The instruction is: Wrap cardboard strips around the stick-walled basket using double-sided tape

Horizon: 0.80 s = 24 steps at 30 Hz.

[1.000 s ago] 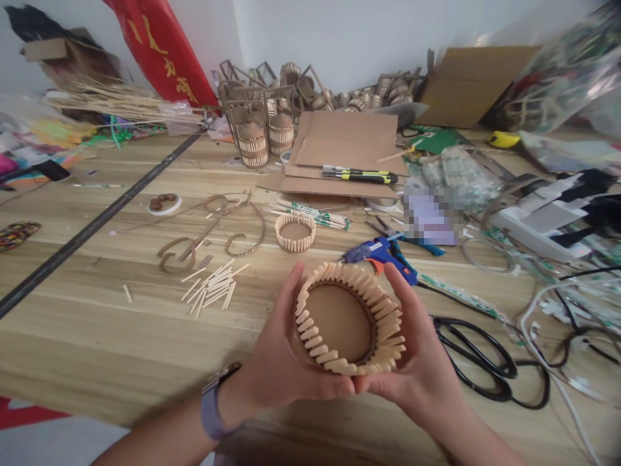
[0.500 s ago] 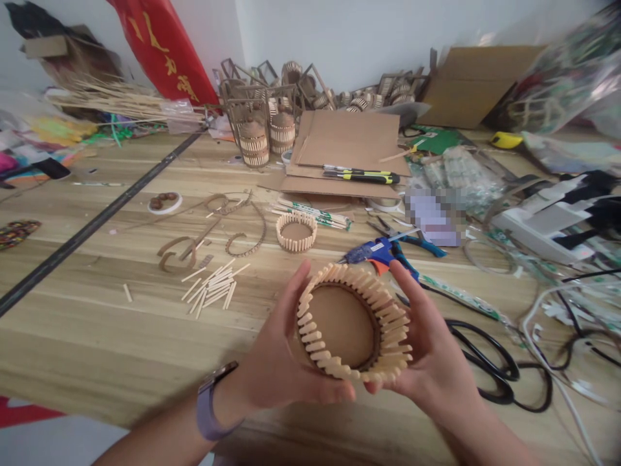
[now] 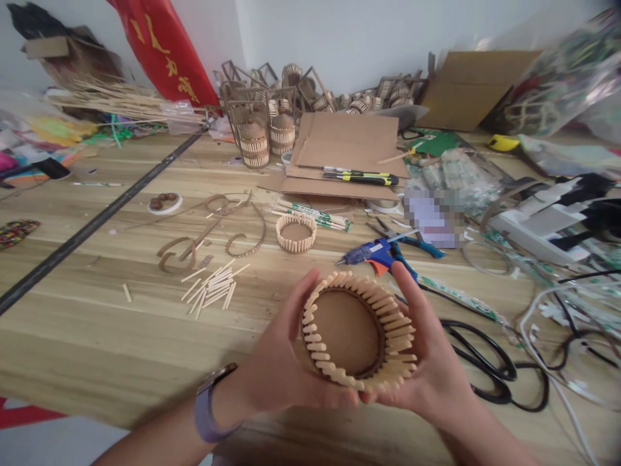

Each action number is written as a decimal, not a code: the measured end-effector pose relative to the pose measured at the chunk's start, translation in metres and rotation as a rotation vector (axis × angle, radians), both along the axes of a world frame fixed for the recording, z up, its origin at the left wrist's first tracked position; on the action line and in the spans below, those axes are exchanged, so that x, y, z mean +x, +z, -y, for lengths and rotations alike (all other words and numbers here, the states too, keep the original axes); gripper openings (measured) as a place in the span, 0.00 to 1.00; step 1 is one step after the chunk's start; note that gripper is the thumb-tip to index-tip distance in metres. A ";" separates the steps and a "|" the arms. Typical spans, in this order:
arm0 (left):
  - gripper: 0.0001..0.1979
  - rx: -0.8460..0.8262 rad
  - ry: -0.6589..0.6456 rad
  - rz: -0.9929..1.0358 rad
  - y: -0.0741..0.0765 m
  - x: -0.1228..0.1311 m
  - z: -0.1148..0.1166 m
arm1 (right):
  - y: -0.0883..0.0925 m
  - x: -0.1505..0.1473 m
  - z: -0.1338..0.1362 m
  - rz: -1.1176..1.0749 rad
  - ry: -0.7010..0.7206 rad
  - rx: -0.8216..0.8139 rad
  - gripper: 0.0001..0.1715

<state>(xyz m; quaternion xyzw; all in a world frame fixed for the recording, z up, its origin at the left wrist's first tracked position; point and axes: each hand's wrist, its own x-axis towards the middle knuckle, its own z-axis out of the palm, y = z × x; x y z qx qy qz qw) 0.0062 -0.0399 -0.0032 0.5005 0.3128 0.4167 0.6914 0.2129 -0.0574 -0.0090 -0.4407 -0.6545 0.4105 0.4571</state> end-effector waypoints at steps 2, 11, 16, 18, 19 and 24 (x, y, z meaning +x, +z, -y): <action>0.68 0.033 -0.020 0.016 0.001 -0.002 -0.002 | 0.001 0.001 0.001 0.003 0.023 -0.013 0.73; 0.76 0.171 -0.125 -0.163 0.010 -0.010 -0.011 | 0.006 0.002 -0.001 -0.047 0.075 0.029 0.69; 0.73 0.235 -0.170 -0.246 0.015 -0.016 -0.013 | 0.007 0.005 -0.003 -0.053 0.077 0.010 0.69; 0.72 0.266 -0.194 -0.255 0.018 -0.017 -0.013 | 0.006 0.006 -0.003 -0.048 0.080 0.007 0.70; 0.72 0.276 -0.200 -0.256 0.018 -0.017 -0.013 | 0.005 0.007 -0.002 -0.043 0.082 0.004 0.71; 0.71 0.270 -0.150 -0.279 0.021 -0.017 -0.012 | 0.005 0.008 -0.004 -0.037 0.109 -0.073 0.71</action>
